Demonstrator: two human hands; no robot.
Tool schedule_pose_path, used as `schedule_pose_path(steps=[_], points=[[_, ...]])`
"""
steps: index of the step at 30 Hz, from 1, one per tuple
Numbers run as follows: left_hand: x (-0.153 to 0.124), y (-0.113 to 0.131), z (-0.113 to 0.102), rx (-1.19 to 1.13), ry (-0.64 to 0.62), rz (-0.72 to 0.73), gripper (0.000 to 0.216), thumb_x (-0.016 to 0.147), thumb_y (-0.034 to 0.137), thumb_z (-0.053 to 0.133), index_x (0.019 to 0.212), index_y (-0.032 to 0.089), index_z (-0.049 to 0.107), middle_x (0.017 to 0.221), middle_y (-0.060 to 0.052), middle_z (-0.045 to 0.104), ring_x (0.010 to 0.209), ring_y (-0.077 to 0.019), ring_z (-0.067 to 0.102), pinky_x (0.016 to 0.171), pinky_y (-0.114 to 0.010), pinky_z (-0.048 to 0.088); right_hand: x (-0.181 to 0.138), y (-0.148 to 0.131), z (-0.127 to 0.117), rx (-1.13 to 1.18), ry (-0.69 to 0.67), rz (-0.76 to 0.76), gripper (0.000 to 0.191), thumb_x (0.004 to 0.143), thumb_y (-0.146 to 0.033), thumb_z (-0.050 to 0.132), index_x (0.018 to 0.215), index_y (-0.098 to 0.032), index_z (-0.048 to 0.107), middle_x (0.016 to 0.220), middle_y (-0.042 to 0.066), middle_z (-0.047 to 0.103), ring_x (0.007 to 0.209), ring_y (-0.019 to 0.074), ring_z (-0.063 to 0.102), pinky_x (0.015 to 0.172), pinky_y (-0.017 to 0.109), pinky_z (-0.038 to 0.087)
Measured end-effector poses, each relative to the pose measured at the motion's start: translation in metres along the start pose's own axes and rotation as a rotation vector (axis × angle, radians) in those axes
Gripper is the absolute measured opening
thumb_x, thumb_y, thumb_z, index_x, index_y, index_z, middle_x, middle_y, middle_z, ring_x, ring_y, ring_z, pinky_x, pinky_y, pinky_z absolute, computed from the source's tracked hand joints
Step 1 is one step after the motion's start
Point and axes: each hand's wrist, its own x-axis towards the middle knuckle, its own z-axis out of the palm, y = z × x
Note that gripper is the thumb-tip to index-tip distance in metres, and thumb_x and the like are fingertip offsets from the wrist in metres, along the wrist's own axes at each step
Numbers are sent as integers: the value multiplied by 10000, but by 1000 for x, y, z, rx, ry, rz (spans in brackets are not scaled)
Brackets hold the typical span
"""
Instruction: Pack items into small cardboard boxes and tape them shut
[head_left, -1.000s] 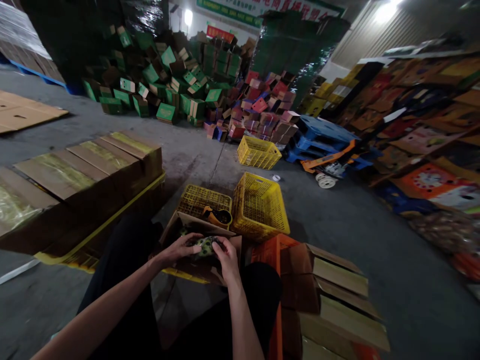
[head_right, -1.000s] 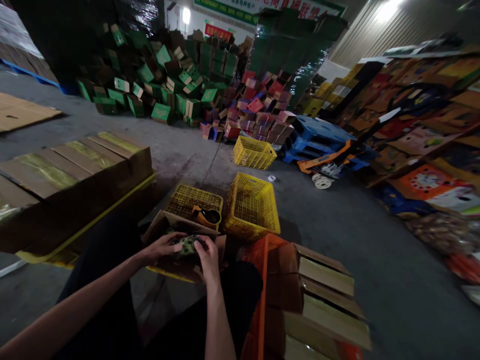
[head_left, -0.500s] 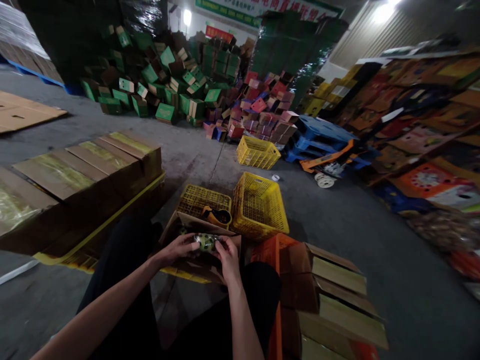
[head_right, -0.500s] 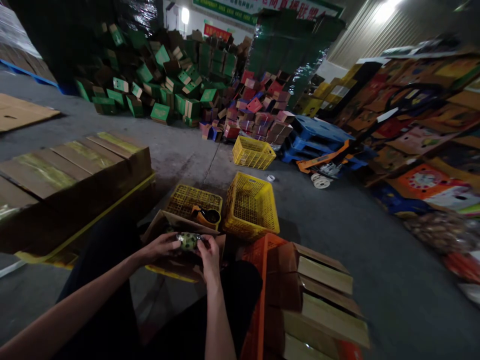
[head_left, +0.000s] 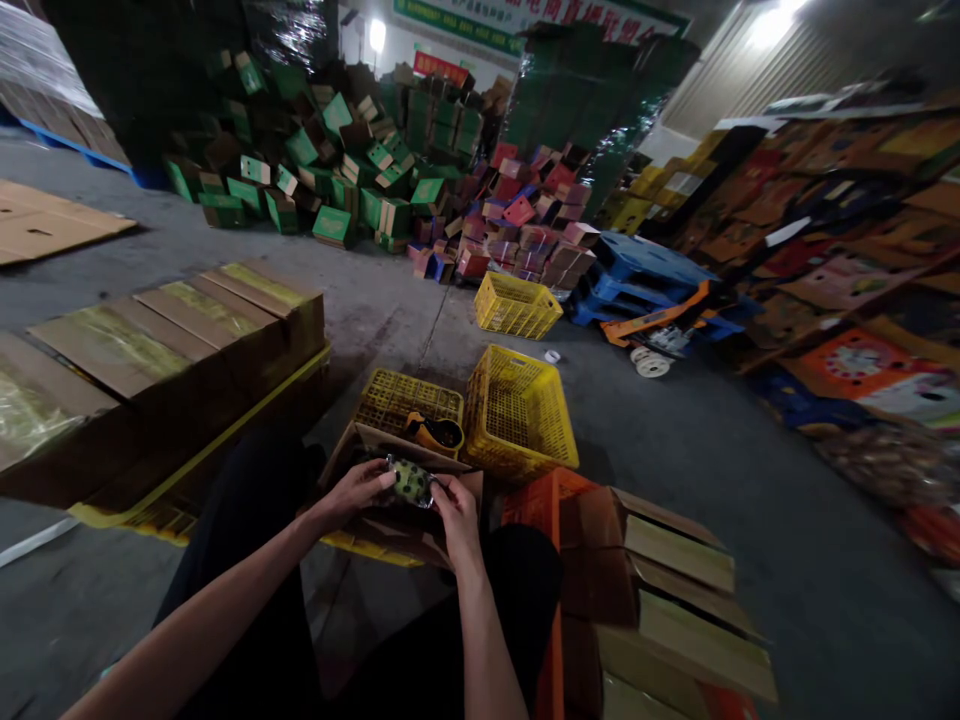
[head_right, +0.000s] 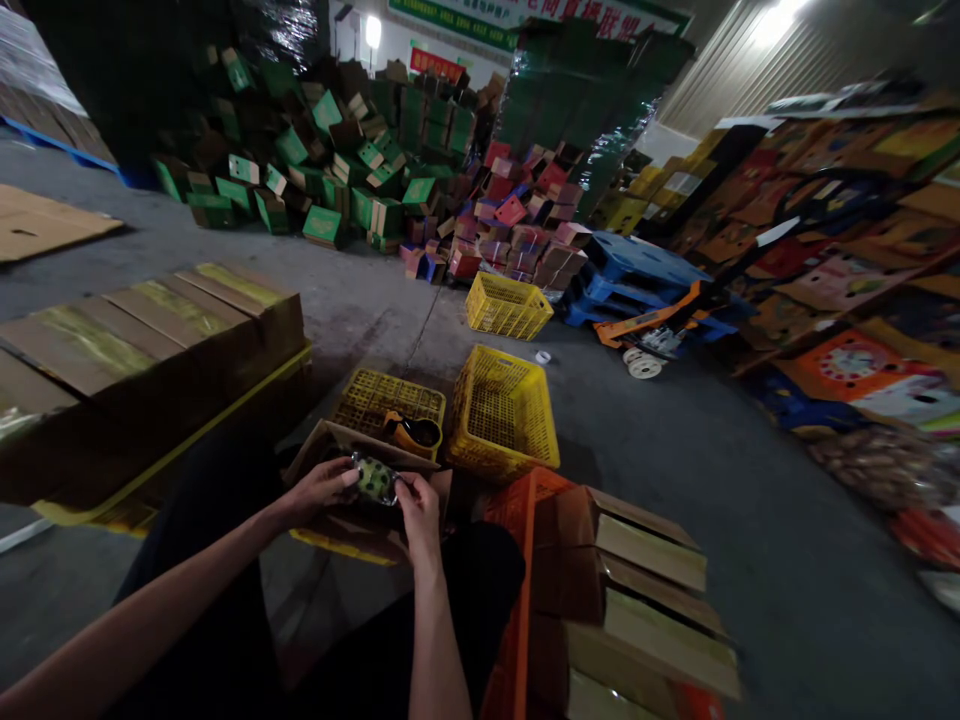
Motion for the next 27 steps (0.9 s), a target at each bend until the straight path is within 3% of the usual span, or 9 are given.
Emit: schedule_pose_path(steps=[7,14,20,27], points=[[-1,0,-1,18,-32,48,547,775,535,823,1139,146,701,1035,-90,703,876,-193,672,790,-291,521,-2,-7,1,9,-11,11,322,765,-506,746,915,-220,736,837,19,715,785,202,650,747,308,535],[-3,1,-1,18,-69,66,561,790,523,817,1188,146,698,1054,-94,709,928,-207,666,808,-284,508,-7,-19,4,26,-121,-23,443,792,-473,778,1185,-272,739,1204,49,735,1149,282,650,1001,405,507],[-1,-1,-2,-16,-49,-9,597,785,532,821,1228,153,689,1193,-121,698,937,-211,684,846,-312,526,-7,-17,5,42,-67,15,457,776,-544,779,1123,-247,791,1123,77,774,1120,319,680,992,460,522],[1,-4,-5,-32,-49,-58,716,737,477,877,1345,190,631,1147,-109,721,914,-210,698,822,-313,526,-7,-14,5,60,-7,24,454,792,-558,759,1127,-254,789,1105,72,779,1113,321,688,974,460,537]])
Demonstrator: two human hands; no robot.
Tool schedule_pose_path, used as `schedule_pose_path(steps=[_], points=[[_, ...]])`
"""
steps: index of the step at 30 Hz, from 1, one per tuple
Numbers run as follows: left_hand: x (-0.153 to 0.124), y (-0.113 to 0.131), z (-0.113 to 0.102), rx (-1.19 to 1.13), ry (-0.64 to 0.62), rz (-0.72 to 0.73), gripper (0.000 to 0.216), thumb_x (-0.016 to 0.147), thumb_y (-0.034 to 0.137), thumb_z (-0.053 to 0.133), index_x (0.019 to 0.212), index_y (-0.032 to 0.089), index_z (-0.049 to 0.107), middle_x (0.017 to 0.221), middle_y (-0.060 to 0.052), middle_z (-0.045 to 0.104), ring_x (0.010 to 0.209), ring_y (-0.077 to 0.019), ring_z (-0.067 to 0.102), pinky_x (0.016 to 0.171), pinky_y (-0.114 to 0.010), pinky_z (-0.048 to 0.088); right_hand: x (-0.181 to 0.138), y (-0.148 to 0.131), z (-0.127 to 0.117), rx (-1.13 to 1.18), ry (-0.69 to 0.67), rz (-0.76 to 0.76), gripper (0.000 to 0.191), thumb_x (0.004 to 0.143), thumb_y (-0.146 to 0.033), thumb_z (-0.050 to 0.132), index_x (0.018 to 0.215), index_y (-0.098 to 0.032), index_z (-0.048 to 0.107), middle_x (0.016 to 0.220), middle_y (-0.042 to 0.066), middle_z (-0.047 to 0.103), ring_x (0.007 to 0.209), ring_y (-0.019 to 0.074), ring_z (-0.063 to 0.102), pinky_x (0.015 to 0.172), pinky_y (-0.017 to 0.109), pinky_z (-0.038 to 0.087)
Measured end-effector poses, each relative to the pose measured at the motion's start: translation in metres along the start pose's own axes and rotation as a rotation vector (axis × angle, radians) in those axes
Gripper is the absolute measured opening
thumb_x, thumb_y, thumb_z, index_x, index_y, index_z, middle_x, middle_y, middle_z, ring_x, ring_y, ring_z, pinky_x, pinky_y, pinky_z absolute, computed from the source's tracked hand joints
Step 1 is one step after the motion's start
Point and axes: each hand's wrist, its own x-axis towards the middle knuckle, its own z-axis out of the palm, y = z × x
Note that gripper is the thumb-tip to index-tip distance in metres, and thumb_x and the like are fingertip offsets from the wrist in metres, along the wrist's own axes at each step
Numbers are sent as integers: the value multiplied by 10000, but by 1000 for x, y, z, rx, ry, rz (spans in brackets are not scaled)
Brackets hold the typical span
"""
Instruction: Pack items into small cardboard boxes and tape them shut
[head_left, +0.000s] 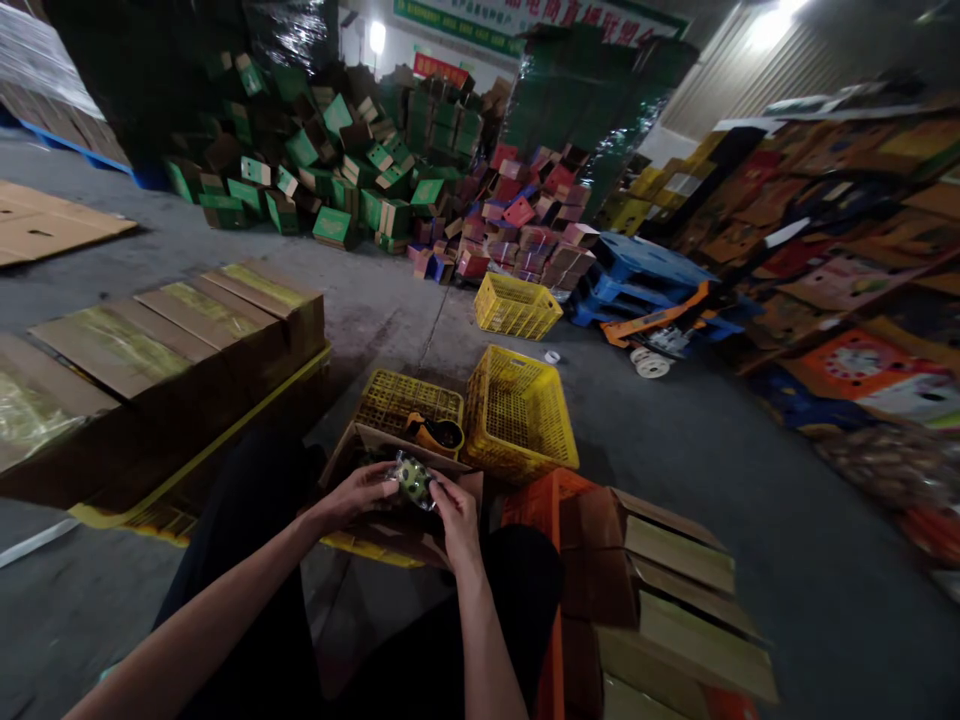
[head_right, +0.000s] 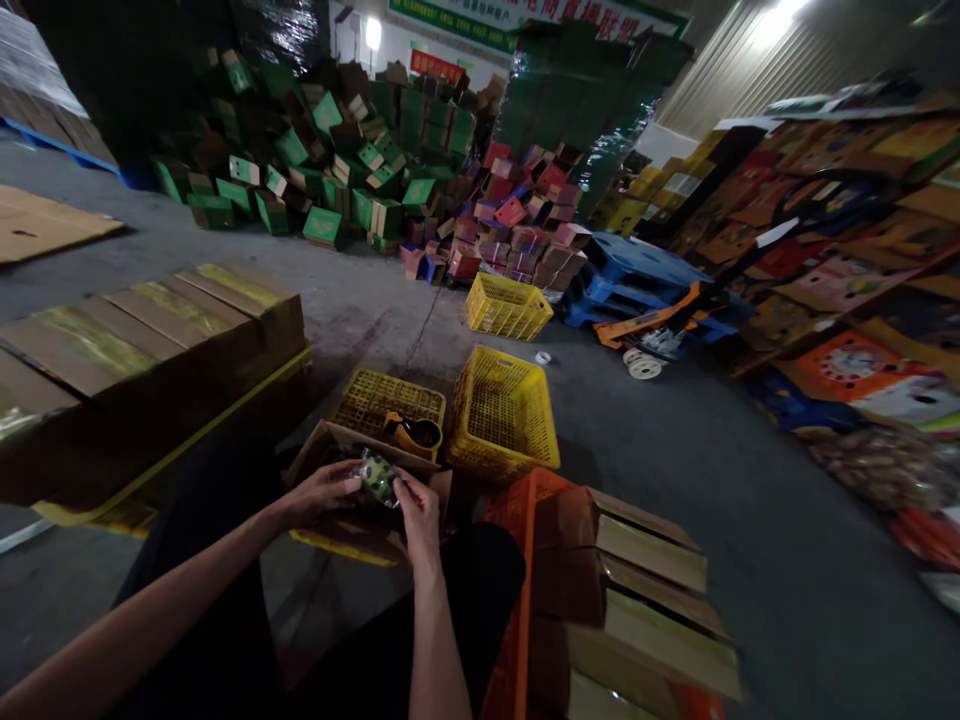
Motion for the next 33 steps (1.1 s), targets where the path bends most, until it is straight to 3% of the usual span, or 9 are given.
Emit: schedule_pose_path(steps=[6,11,17,21,24,28,33], points=[[-5,8,4,27,-13,68,646,759,521,843,1273,164,682,1178,-127,714,911,-218,692,818,-305,518,1,1,3,38,-49,15,448,774,-561,775,1091,-246,796,1075,72,782,989,301,723,943,463,550],[-6,10,4,23,-19,80,618,772,539,826,1252,173,691,1190,-124,706,933,-215,687,842,-310,521,-1,-3,5,69,-77,33,448,761,-571,786,1066,-243,795,1061,71,779,999,297,713,935,442,551],[-6,9,4,-30,-10,55,677,748,500,861,1316,196,653,1189,-115,709,958,-234,697,891,-352,521,-3,-7,3,67,-115,25,465,871,-640,634,1077,-240,755,1076,71,748,1008,256,684,842,357,564],[-6,7,4,-39,-44,63,663,758,452,865,1333,210,639,1212,-111,704,975,-235,698,904,-358,517,-3,-3,3,44,-78,41,433,805,-603,730,1058,-253,728,1023,48,747,999,242,683,827,332,563],[-5,5,3,-33,-68,80,644,757,418,869,1326,218,643,1247,-111,690,995,-233,692,899,-347,519,-5,1,6,71,-152,135,499,813,-574,736,1235,-316,668,1149,35,732,1082,246,680,849,358,572],[-5,5,2,-47,-90,84,700,761,398,865,1386,226,600,1343,-135,644,1135,-282,656,963,-388,505,-7,2,9,139,-260,254,517,808,-575,738,1234,-290,669,1110,48,744,877,247,737,754,382,592],[-6,6,4,-97,-107,80,921,724,329,899,1522,278,442,1440,-155,568,1273,-327,585,1046,-463,462,-2,2,7,51,-123,98,482,749,-478,809,1169,-278,684,1170,44,730,1051,266,695,856,389,583]])
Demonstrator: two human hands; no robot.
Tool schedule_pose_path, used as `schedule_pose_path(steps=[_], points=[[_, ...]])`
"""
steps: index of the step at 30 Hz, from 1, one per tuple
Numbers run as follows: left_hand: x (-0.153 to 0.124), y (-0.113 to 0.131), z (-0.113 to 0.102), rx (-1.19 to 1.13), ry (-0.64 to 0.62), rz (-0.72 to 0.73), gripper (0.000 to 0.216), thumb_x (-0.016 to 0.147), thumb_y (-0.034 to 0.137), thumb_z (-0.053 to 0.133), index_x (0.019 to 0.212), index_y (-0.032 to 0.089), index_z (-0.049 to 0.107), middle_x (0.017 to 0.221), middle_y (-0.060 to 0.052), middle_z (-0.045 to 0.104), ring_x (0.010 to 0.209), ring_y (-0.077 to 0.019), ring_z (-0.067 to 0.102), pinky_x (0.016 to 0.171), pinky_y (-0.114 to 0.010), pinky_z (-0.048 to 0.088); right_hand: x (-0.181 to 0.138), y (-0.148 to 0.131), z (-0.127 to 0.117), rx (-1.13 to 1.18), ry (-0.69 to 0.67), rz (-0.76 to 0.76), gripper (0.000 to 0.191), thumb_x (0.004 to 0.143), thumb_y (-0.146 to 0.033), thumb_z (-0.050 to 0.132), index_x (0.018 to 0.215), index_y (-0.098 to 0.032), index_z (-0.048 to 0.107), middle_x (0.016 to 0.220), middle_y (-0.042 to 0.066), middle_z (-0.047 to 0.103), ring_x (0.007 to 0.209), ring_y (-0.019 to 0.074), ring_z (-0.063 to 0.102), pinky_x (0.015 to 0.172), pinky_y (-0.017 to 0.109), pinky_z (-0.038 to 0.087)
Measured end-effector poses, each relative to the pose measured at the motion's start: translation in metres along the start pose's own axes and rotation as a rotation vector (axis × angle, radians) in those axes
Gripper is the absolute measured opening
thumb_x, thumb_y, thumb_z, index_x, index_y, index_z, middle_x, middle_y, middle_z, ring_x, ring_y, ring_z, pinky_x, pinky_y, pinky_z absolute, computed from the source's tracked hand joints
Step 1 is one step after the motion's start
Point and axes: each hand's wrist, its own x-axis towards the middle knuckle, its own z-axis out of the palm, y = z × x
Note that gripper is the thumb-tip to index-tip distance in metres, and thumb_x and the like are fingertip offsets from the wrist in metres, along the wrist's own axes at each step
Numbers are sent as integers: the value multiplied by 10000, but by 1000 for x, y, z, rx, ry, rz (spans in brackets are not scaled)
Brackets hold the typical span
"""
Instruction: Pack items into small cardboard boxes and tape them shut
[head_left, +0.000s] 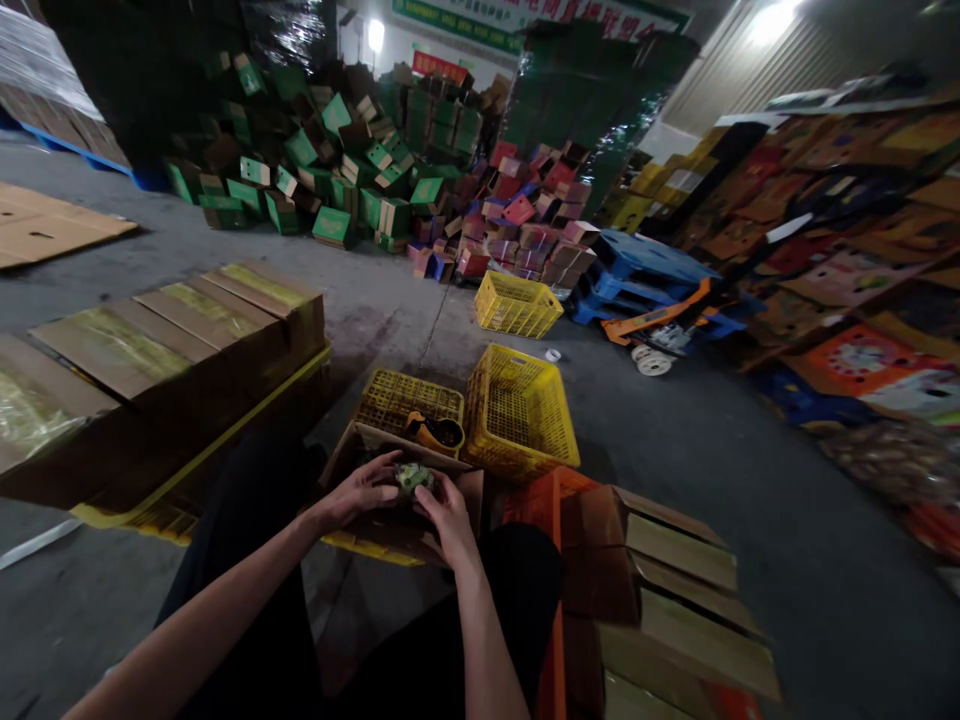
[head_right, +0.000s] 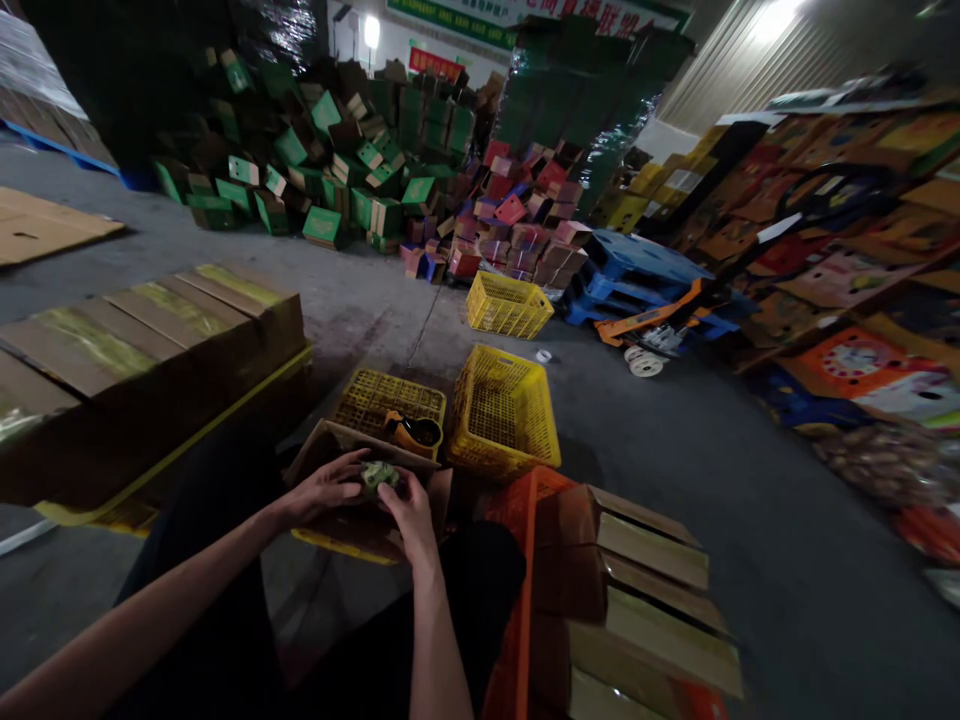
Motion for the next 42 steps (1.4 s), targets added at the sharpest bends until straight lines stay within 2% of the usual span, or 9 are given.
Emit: schedule_pose_path(steps=[5,11,14,18,22,26,33,38,42], points=[[2,-2,-1,5,78,-96,974,766,462,858,1571,264,346,1381,-170,607,1128,-297,679,1005,-473,496,2,1,0,-167,87,-169,494,721,-357,832,1182,-288,668,1173,29,723,1111,256,660,999,388,511],[3,-3,-6,55,116,-97,837,739,470,876,1446,191,524,1312,-164,657,1095,-295,694,985,-441,521,-2,-6,2,-214,6,-212,472,829,-424,742,1266,-272,649,1249,37,697,1138,248,644,1008,364,498],[3,-4,-6,29,71,-112,816,724,432,894,1426,204,546,1329,-157,651,1141,-310,674,992,-447,522,-1,-6,-1,-281,14,-236,445,858,-422,707,1268,-258,654,1267,47,688,1179,254,624,1047,386,476],[2,-5,-3,24,49,-84,795,699,385,917,1400,238,572,1390,-132,616,1272,-330,589,1023,-448,508,0,-3,-2,-318,52,-310,414,817,-353,737,1217,-265,678,1340,46,643,1290,264,554,1126,406,413],[3,-3,-1,57,105,-83,691,729,439,888,1324,204,628,1357,-136,632,1232,-329,611,1028,-452,502,-1,-3,1,-225,40,-250,547,781,-333,775,1302,-274,619,1354,45,635,1265,255,581,1115,400,432],[1,-1,0,35,70,-35,641,753,413,876,1309,202,636,1335,-135,640,1218,-318,615,1032,-449,494,-1,-4,1,-138,-10,-178,659,785,-380,783,1394,-280,552,1341,48,653,1243,255,609,1100,405,456],[1,-4,-4,34,20,18,631,783,368,856,1350,225,617,1311,-119,646,1177,-294,625,1008,-427,496,1,0,-4,-98,5,-142,594,840,-437,743,1388,-282,573,1355,45,658,1274,256,598,1121,406,438],[1,-5,-6,73,-3,55,635,805,326,835,1382,227,589,1307,-108,649,1151,-272,628,1000,-396,484,1,2,-6,-137,-18,-125,545,840,-459,733,1341,-277,619,1295,53,690,1204,259,642,1081,420,473],[2,-5,-7,140,14,91,648,760,280,862,1353,226,610,1266,-89,670,1120,-263,634,982,-367,473,0,2,-6,-136,-51,-122,522,823,-437,747,1311,-289,635,1298,42,689,1219,250,633,1083,410,469]])
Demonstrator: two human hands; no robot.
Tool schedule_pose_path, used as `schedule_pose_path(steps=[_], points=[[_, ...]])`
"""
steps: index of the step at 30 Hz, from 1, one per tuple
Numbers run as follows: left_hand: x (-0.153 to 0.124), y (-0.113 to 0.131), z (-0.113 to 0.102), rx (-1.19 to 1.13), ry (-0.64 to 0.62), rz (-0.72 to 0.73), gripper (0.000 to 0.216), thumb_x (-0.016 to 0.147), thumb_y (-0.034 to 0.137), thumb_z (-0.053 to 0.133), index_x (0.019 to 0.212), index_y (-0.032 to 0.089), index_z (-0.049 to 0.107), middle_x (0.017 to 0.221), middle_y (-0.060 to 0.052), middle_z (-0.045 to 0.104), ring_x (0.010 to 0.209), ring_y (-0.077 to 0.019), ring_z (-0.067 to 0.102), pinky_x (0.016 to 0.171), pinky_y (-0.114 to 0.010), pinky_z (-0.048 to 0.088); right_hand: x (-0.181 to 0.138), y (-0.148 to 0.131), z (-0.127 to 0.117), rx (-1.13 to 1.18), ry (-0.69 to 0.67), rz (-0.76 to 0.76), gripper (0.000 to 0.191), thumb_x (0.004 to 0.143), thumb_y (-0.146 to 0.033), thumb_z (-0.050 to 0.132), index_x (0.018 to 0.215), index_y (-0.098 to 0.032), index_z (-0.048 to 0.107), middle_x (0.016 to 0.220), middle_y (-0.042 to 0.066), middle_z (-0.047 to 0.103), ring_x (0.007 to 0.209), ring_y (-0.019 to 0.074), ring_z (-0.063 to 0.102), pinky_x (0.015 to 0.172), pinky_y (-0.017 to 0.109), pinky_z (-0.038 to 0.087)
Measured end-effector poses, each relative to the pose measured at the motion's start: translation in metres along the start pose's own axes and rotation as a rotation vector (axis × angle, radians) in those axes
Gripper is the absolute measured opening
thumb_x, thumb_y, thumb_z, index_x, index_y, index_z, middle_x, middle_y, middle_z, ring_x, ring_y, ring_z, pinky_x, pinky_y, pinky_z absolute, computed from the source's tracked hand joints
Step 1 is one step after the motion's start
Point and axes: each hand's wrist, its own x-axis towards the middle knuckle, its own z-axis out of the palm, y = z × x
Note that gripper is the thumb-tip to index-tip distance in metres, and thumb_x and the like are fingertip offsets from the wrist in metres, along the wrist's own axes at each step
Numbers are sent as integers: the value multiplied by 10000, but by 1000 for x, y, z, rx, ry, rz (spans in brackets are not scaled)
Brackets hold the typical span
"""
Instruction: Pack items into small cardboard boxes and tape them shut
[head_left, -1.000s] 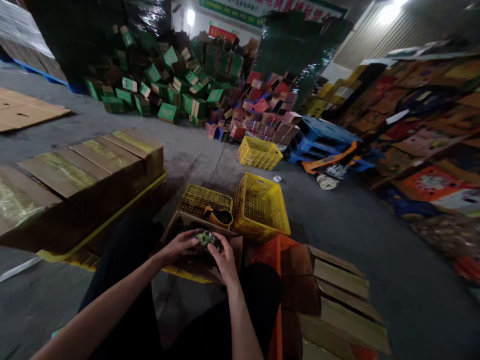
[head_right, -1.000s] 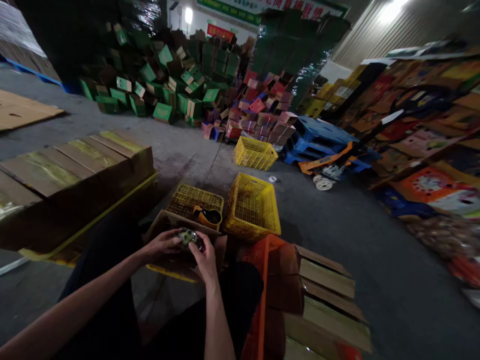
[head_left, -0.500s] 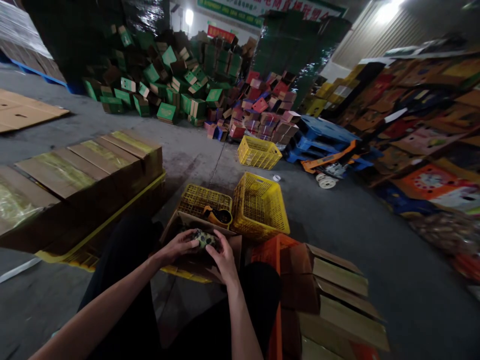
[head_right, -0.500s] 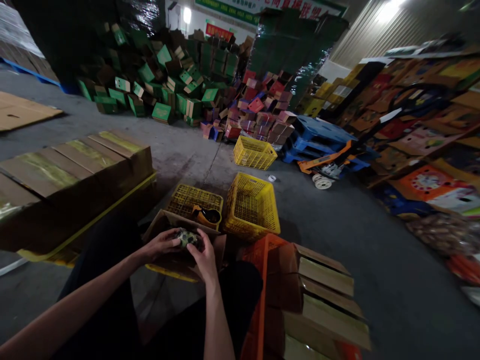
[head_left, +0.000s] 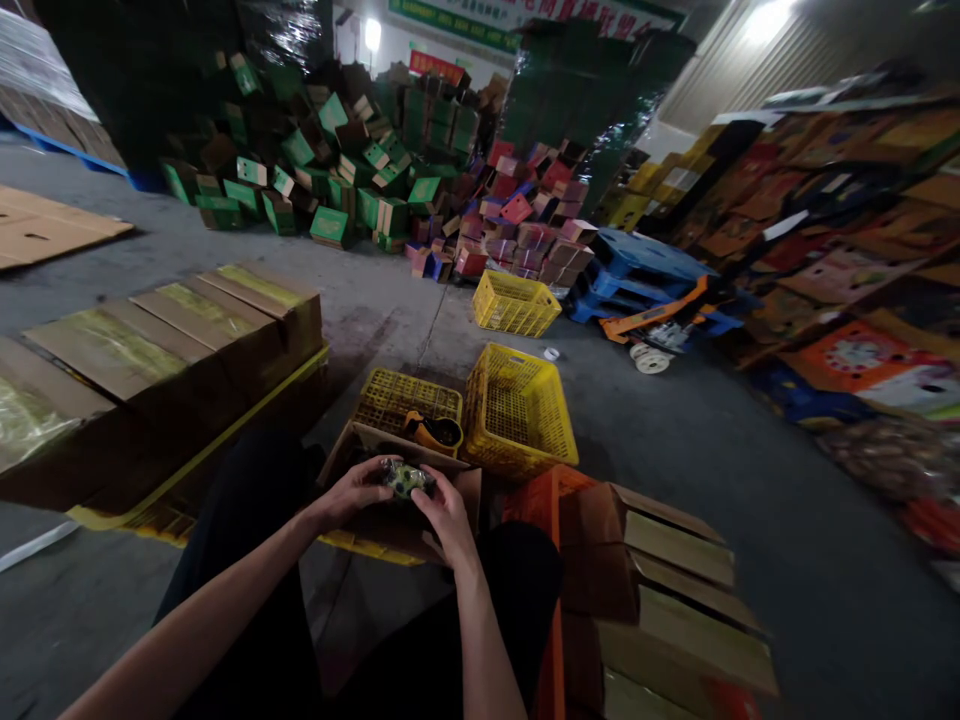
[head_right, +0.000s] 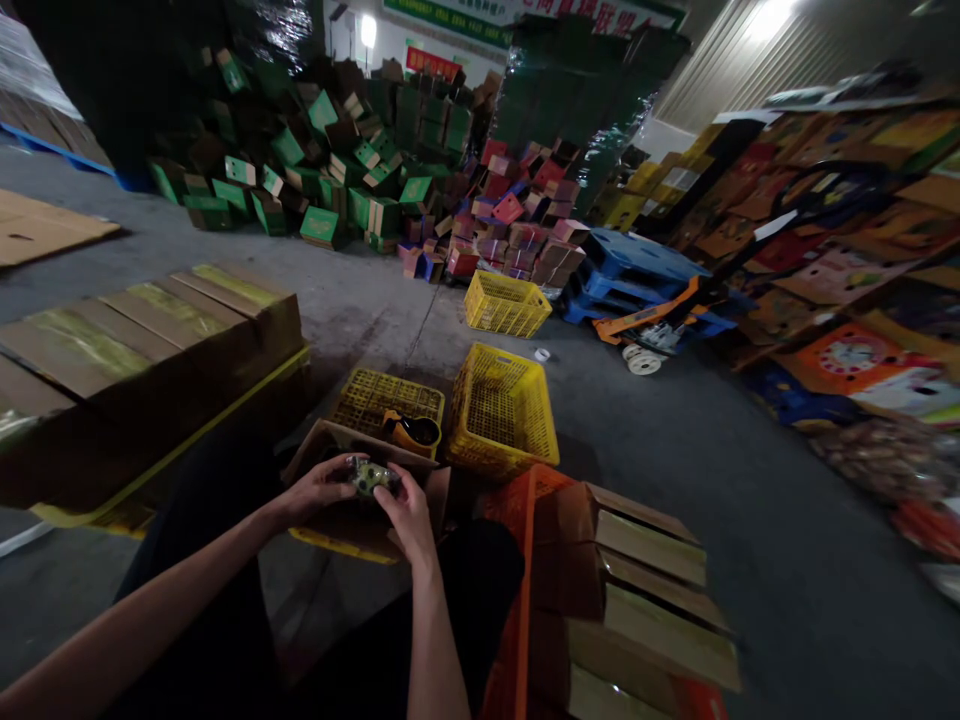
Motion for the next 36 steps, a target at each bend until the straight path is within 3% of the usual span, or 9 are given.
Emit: schedule_pose_path(steps=[14,21,27,32,36], points=[[1,0,0,33,-66,13,648,718,240,872,1318,219,628,1201,-84,701,1093,-254,645,990,-376,454,-2,-3,0,-69,-25,-23,531,810,-396,765,1307,-256,645,1282,50,697,1180,253,647,1056,399,483],[1,5,-3,-28,132,-40,705,752,389,864,1388,260,589,1423,-151,588,1295,-341,565,1001,-425,479,6,8,-15,-235,175,-76,451,846,-420,685,1257,-233,679,1260,67,706,1172,270,639,1057,423,474],[5,2,-6,-50,251,-71,688,703,460,888,1307,233,652,1393,-166,620,1258,-358,605,987,-446,494,8,12,-23,-569,289,-169,347,809,-262,643,1141,-227,737,1157,79,716,1091,254,651,1040,398,478],[5,3,-6,-60,268,-66,698,702,475,884,1312,231,648,1361,-161,645,1240,-350,620,993,-451,493,6,15,-15,-934,117,-50,384,807,-105,584,1142,-193,750,1229,121,689,1175,267,616,1073,369,441],[6,2,-8,-62,276,-76,699,700,473,885,1305,216,647,1345,-168,653,1229,-347,628,977,-436,501,6,25,-3,-1077,-42,70,206,828,-132,631,940,-167,800,1060,157,755,1163,322,627,1115,409,373]])
